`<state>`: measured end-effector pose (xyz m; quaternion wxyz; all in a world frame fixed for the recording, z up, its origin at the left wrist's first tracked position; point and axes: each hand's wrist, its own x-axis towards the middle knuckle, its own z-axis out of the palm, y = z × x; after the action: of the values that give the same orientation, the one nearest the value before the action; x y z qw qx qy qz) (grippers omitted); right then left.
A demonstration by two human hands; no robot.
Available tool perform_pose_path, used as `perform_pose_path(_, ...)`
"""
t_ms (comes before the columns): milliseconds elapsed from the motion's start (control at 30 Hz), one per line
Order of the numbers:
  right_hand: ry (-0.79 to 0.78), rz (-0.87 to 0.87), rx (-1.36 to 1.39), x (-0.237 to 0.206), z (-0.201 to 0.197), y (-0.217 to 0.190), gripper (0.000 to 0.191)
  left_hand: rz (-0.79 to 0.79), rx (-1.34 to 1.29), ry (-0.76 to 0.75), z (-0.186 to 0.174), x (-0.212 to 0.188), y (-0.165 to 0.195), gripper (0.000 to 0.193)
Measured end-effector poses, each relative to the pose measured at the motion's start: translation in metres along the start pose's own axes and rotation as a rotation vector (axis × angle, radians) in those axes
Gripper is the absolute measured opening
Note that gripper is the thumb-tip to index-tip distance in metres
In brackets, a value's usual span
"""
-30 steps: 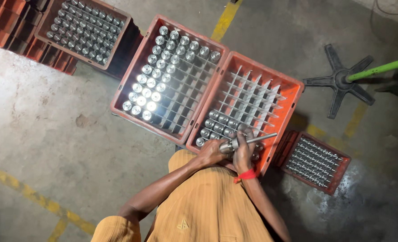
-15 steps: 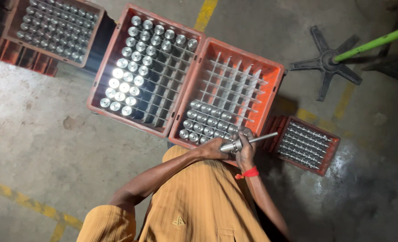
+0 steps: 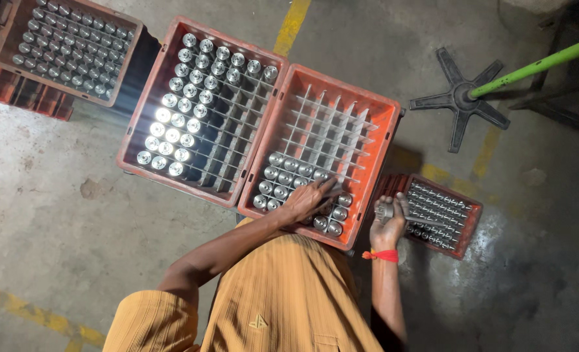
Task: The person transfers small metal parts from one orange crate to another using a metal scoop. They repeatedly scoop parts from the right crate and place them into the left crate, then move the filled crate to a stack.
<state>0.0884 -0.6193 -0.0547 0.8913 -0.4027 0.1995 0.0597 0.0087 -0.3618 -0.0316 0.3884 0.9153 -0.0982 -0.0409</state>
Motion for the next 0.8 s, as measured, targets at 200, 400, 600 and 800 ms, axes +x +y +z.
perform_pose_path(200,-0.04,0.066,-0.031,-0.009,-0.019,0.019,0.017,0.135,0.212,0.296,0.009,0.021,-0.018,0.071)
perform_pose_path(400,0.071,0.098,-0.069,-0.045,-0.031,0.036,0.018,-0.164,0.081,0.647,-0.104,0.017,-0.066,0.025)
perform_pose_path(600,0.141,0.056,-0.202,-0.072,-0.018,0.05,0.019,-0.383,0.384,0.69,-0.214,0.072,-0.138,0.038)
perform_pose_path(800,0.121,0.096,-0.189,-0.09,0.005,0.073,0.015,-0.483,0.319,0.494,-0.217,0.114,-0.162,0.034)
